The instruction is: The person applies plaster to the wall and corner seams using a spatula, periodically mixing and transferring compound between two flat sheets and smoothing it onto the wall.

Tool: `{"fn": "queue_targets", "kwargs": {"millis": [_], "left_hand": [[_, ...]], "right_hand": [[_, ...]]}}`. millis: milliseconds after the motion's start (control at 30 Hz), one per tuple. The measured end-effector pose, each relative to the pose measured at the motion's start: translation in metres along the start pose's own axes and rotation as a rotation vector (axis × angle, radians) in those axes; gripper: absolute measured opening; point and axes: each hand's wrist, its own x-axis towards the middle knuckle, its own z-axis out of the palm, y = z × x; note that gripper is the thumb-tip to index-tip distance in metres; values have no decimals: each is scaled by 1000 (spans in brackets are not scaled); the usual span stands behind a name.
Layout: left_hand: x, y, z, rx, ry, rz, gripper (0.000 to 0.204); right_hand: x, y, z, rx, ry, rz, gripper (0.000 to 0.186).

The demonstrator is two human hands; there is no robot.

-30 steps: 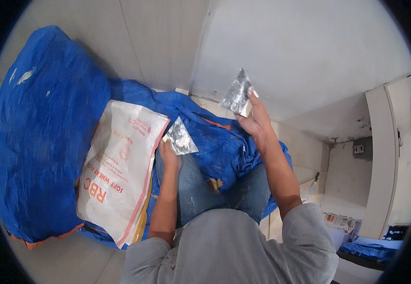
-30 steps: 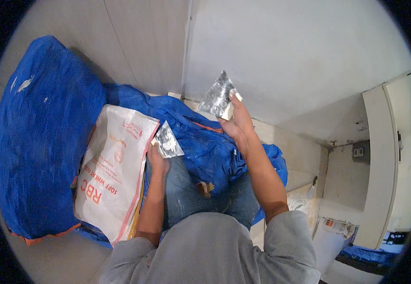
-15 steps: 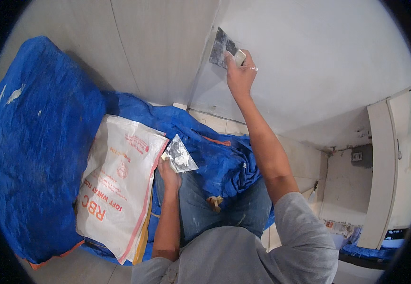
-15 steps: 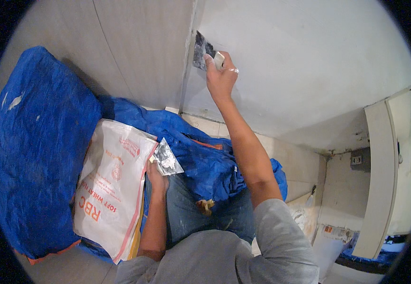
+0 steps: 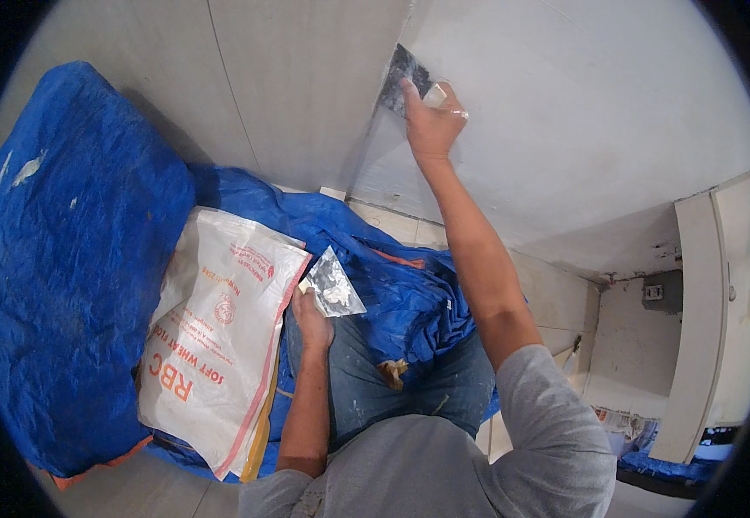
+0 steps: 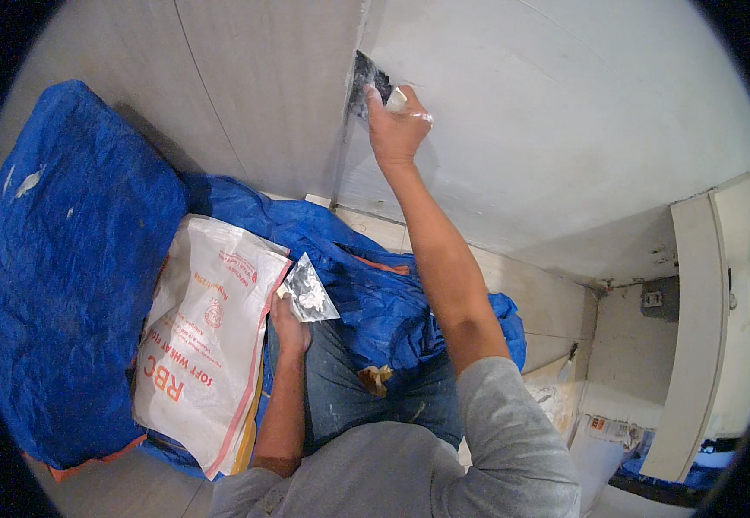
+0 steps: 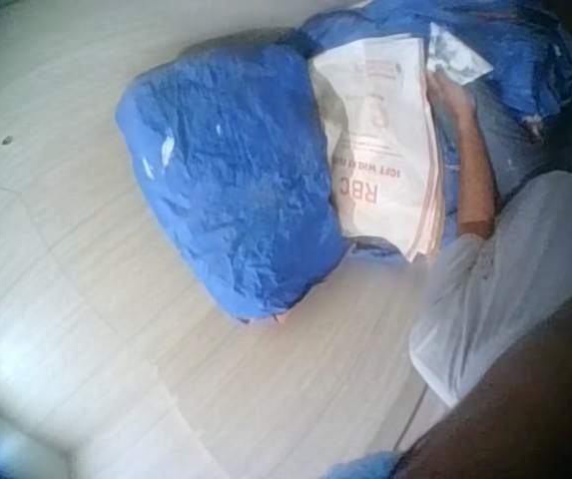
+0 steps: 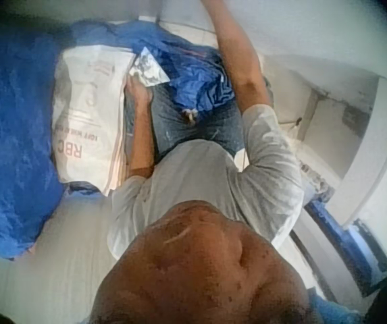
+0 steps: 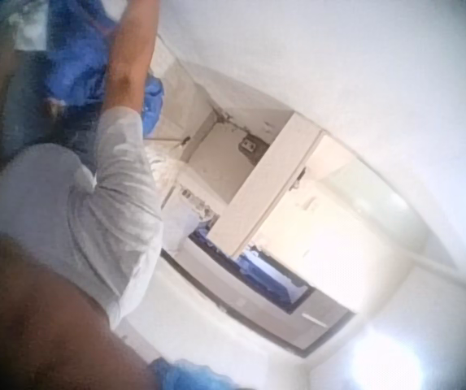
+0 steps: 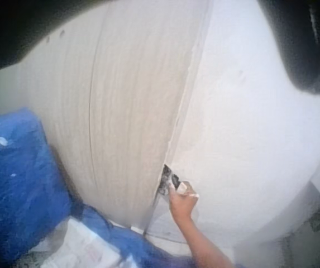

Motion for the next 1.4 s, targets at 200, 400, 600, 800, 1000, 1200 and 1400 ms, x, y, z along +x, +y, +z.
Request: {"fn": "queue_targets", "kwargs": {"millis": [200, 400, 600, 800, 1000, 1200, 1400], "left_hand": [[8, -15, -19, 69, 48, 41, 57], [5, -13, -11, -8, 14, -13, 59], [16, -24, -28, 212, -7, 99, 56], [-1, 0, 8, -32, -7, 1, 51], [9, -16, -10, 199, 18, 86, 51], [10, -14, -18, 267, 3, 166, 48], [3, 2, 0, 12, 20, 37, 44]], "right_hand": [[0, -3, 8, -7, 58, -30, 34], [14, -6, -18, -59, 174, -35, 36], [-10, -9, -31, 36, 13, -4, 39], [12, 1, -23, 69, -74, -47, 40], [18, 6, -3, 39, -77, -24, 41], [15, -13, 4, -161, 28, -134, 38], [22, -15, -25, -123, 216, -87, 36]]}}
